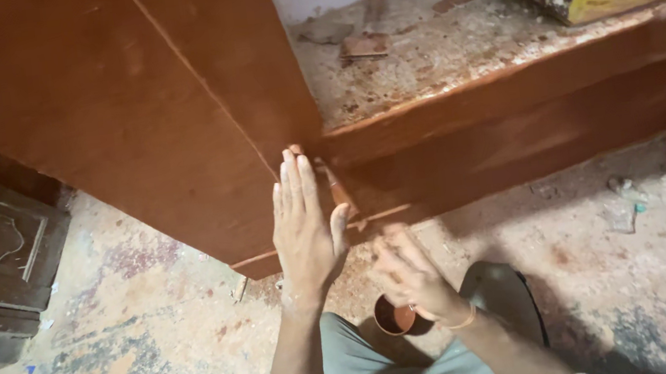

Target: The person paints a wooden door frame and adjacent trim with brown paint using a brush. They dip the brush into a small container and apply paint to vertical and horizontal surfaces, occasionally kneeling to reach lower areas.

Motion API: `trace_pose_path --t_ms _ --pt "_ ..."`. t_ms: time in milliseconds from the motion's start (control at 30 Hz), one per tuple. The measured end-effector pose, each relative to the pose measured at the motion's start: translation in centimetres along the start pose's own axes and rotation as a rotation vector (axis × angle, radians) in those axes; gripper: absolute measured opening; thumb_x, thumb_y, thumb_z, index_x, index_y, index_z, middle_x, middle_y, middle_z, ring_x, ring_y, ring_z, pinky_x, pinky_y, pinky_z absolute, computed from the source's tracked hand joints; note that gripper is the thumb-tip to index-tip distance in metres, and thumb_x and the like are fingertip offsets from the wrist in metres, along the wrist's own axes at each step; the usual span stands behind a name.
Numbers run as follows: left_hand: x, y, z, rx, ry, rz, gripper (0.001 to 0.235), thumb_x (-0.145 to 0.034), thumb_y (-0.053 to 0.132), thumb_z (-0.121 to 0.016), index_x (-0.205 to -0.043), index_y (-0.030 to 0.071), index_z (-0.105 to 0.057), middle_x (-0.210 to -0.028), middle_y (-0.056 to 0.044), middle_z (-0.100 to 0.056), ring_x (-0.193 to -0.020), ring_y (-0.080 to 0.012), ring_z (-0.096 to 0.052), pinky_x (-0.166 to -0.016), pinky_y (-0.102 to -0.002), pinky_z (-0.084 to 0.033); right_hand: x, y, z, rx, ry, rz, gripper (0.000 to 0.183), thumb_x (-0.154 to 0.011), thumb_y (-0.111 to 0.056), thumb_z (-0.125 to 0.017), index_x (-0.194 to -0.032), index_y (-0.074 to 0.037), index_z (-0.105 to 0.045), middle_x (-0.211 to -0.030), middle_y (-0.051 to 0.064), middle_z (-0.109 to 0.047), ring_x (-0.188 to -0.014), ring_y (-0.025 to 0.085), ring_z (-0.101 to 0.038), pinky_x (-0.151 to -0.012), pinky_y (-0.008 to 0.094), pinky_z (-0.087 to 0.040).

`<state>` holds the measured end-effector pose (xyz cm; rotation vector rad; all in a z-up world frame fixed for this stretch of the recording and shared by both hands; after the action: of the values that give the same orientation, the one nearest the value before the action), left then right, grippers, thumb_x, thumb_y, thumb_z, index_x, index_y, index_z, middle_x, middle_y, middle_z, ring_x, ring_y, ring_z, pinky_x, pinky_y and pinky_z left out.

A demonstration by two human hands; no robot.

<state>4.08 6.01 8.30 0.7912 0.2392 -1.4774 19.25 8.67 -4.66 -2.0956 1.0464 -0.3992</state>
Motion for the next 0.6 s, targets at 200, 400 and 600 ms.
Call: trace_pose_path --t_ms 200,400,600 --pt "0.1 0.1 0.1 0.006 -0.012 -0.008 0.08 -0.1 0.038 -0.055 -0.16 -0.004 -0.022 -0.168 -0.023 -0.023 -0.157 -0.0381 -0.024 -0.126 -0.05 -0.022 0.5 -4.5 1.1 -0.028 -0.013 0.004 0.037 -0.104 -0.01 -0.045 -0.141 -0.01 -0.044 -0.094 -0.001 -0.055 -0.05 0.001 -0.035 -0.034 0.015 -0.032" --pt "0.0 0.1 -0.2 -0.009 -0.002 0.006 0.082 -0.1 0.039 -0.057 -0.16 -0.004 -0.02 -0.168 -0.023 -0.022 -0.156 -0.0394 -0.023 -0.126 -0.05 -0.022 6.0 -16.2 11.0 0.126 0.479 0.427 0.041 -0.105 -0.01 -0.051 -0.145 -0.017 -0.051 -0.084 -0.005 -0.049 -0.051 0.0 -0.035 -0.036 0.013 -0.03" --pt "-0.1 0.9 -0.2 -0.011 0.037 -0.002 0.081 -0.101 0.033 -0.058 -0.16 -0.005 -0.02 -0.168 -0.021 -0.024 -0.156 -0.04 -0.023 -0.127 -0.05 -0.023 5.3 -16.6 11.3 -0.245 0.371 0.527 0.022 -0.111 -0.027 -0.054 -0.132 -0.02 -0.053 -0.076 -0.002 -0.05 -0.047 0.006 -0.04 -0.032 0.018 -0.033"
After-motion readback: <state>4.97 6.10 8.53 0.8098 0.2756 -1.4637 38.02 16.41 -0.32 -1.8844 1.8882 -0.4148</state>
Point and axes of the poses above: each hand's wrist, its own x-axis away from the middle knuckle, its own z-axis out of the back of the hand, y = z × x, the point moved 6 cm from there along -x, towards the middle knuckle
